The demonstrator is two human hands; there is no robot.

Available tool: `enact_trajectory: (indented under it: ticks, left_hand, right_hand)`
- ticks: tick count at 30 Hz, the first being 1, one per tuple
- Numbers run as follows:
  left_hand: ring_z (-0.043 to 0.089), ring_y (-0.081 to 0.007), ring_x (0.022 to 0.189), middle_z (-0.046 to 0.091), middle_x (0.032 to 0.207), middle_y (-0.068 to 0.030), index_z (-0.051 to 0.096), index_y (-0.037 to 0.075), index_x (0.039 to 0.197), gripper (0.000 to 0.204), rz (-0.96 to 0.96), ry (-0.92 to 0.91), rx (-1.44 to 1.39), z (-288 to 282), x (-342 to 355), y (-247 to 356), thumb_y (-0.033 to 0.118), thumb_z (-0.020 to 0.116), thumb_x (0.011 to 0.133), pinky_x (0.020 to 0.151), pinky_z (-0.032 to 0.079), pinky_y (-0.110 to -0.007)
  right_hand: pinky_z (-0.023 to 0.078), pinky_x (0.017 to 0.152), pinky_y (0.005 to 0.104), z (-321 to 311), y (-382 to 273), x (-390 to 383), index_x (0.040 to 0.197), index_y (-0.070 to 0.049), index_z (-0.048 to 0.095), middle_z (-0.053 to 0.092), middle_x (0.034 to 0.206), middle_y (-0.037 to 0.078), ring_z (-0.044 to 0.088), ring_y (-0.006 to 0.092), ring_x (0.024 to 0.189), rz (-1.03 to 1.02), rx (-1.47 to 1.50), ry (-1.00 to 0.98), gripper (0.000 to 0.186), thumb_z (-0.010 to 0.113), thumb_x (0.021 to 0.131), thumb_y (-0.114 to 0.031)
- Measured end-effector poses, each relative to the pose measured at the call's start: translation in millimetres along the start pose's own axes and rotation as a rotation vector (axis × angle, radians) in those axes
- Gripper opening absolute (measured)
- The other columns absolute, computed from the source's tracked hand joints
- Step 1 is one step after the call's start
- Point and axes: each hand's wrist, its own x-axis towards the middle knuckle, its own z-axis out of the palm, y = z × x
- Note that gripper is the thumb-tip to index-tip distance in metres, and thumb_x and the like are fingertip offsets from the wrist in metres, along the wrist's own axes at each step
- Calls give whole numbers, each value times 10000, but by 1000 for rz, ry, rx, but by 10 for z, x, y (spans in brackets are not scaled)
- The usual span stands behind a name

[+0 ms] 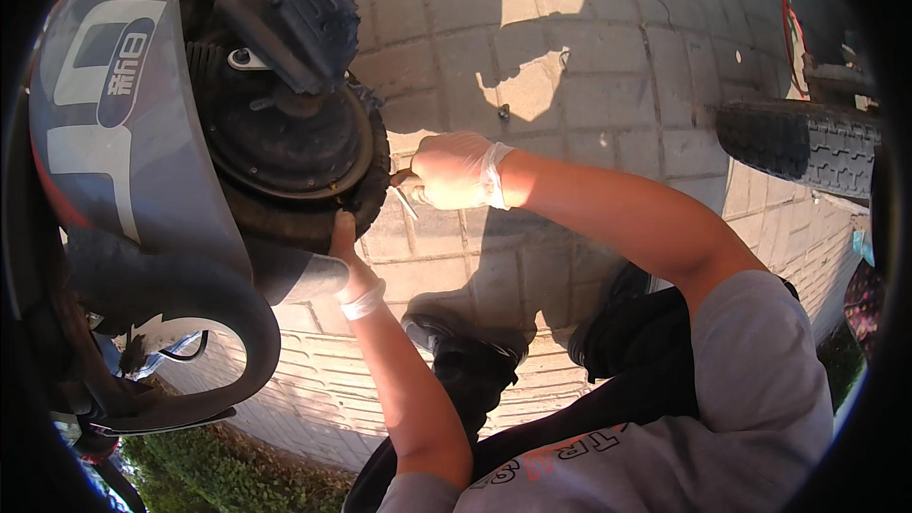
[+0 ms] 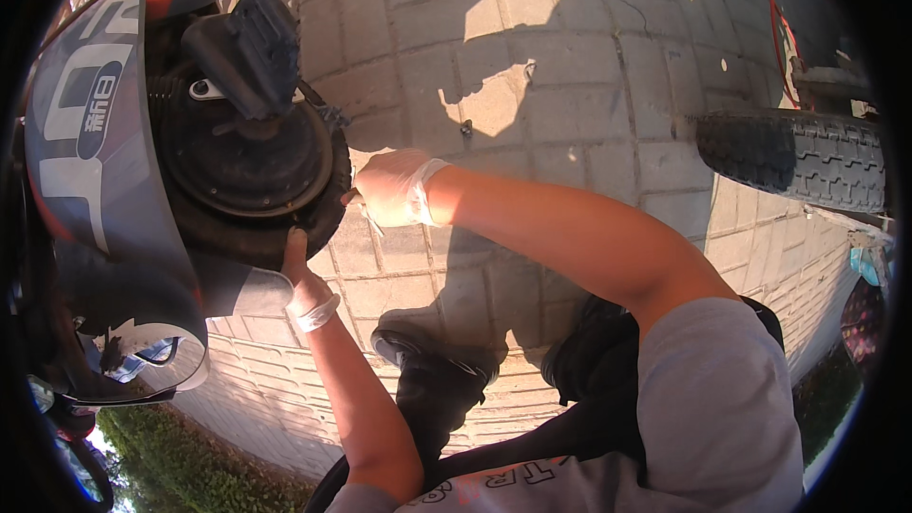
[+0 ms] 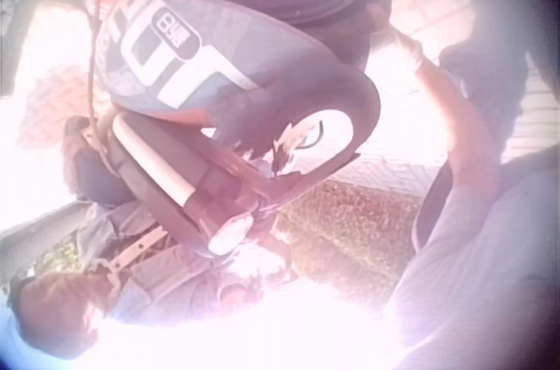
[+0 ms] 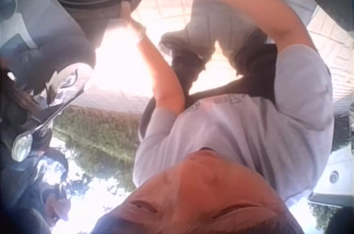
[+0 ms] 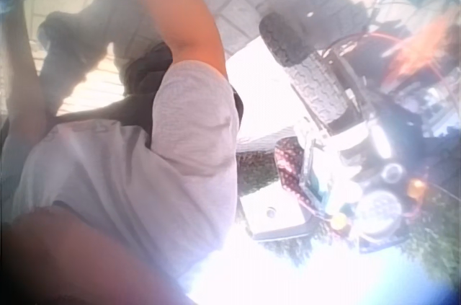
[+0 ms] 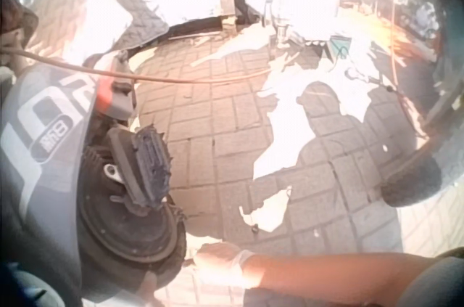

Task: The person inflates an electric scooter tire using a pressure gauge and hose, then retrieves a tire repair tool and repeatedly works on the tire surface near the valve area. The person handles the scooter, hose, gauge, and tool while standing and crouching beside the vehicle.

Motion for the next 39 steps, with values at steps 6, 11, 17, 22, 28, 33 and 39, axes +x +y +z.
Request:
enact_trajectory:
  ticks: [6,11,17,22,28,33,39]
  left_hand:
    - [536,-175,1033,583,1198,-89,576,-65,1192,421,-73,19,-11,-33,14,-46,-25,693,789,990,408,-311]
    - [537,-180,1042,583,1202,-94,572,-69,1195,431,5,58,31,15,3,-17,-40,692,782,995,408,-316]
    - [489,-229,1170,507,1315,-101,487,-18,1311,635,78,85,30,35,10,-19,-120,657,708,1068,358,-365]
    - [451,-244,1233,458,1378,-117,415,0,1388,763,101,35,-8,-76,113,-209,-134,632,669,1104,313,-383]
    - [497,-249,1160,499,1318,-166,459,-58,1334,700,241,-23,-85,-152,214,-348,-98,645,661,1071,336,-382]
    - [475,-245,1198,475,1351,-134,437,-6,1368,749,116,63,-87,-94,196,-329,-111,631,652,1096,312,-393]
    - [475,-243,1205,482,1350,-119,447,14,1368,749,116,38,-85,-12,72,-187,-111,636,654,1098,316,-392]
  right_hand:
    - [508,750,418,-172,-104,142,915,-35,705,672,898,184,645,356,857,-147,-131,-64,246,568,865,-233]
    - [511,741,418,-255,-123,280,873,-46,717,681,869,181,653,361,847,-156,-206,-96,272,573,885,-277]
    - [511,784,421,-324,-44,477,1037,-160,719,691,922,151,644,353,918,-207,-293,-175,242,588,877,-284]
    - [493,853,412,-361,34,671,1150,-220,677,693,945,138,636,330,952,-318,-352,-238,300,592,870,-285]
    - [517,760,424,-248,80,554,1075,-141,705,689,873,160,652,347,848,-231,-313,-140,251,578,878,-231]
    - [516,747,434,-160,108,87,886,17,683,648,775,221,646,363,802,-29,-112,-219,248,573,888,-206]
    - [464,663,414,86,3,-242,848,93,633,611,691,209,611,300,665,120,302,-402,430,590,891,-333]
